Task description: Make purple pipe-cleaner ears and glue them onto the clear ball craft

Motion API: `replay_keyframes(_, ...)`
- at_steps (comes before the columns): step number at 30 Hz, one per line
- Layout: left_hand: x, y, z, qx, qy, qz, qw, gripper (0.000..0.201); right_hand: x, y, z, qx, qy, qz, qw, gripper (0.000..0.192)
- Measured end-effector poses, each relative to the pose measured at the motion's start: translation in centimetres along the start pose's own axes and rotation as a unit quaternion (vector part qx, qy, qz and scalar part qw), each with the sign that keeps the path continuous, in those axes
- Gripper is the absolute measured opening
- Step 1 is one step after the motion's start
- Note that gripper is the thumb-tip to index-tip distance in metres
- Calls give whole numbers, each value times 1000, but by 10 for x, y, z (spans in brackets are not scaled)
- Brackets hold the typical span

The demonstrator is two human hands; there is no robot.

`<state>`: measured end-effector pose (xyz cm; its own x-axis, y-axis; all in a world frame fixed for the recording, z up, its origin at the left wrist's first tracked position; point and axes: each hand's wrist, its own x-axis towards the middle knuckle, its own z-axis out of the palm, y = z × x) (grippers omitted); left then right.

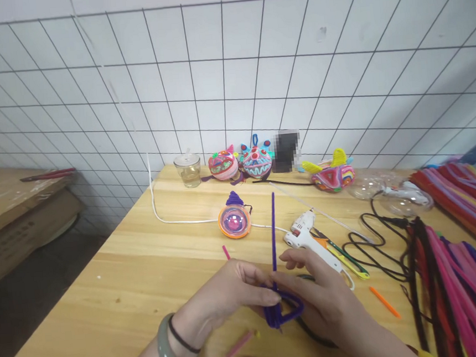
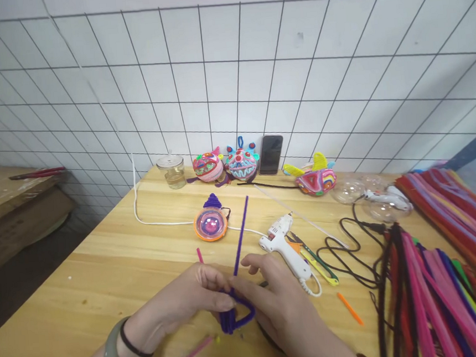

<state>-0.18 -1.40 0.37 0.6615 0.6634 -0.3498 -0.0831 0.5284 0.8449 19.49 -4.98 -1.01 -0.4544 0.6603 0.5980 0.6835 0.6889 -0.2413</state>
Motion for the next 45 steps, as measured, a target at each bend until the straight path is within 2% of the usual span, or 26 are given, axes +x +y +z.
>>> replay_keyframes(5,-1,4,1,8,9,-9,1000,26,6,0,-5,-14,12,-36,999,24)
replay_keyframes(8,-2,4,1,17,13,-12,1000,27,8,0,-8,6,-16,-59,998,19)
replay_keyframes(11,-1,2,-1,33,7,3,999,24,8,0,-8,27,-37,-66,997,16)
replay_keyframes(15,-1,2,-2,51,4,33,998,20,7,-3,-8,24,-36,-56,997,14)
replay_keyframes(23,-2,5,7,43,36,69,996,20,5,-19,-10,46,-47,43,997,15)
replay_keyframes(29,-2,5,9,26,45,73,996,21,4,-21,-8,123,-68,140,980,13)
replay_keyframes(34,0,4,7,12,58,89,994,24,9,-25,-13,177,-107,156,966,22)
replay_keyframes(39,2,4,5,25,90,100,991,26,13,-29,-16,234,-114,180,949,18)
replay_keyframes(45,4,5,4,14,101,111,989,28,13,-32,-15,232,-138,210,940,17)
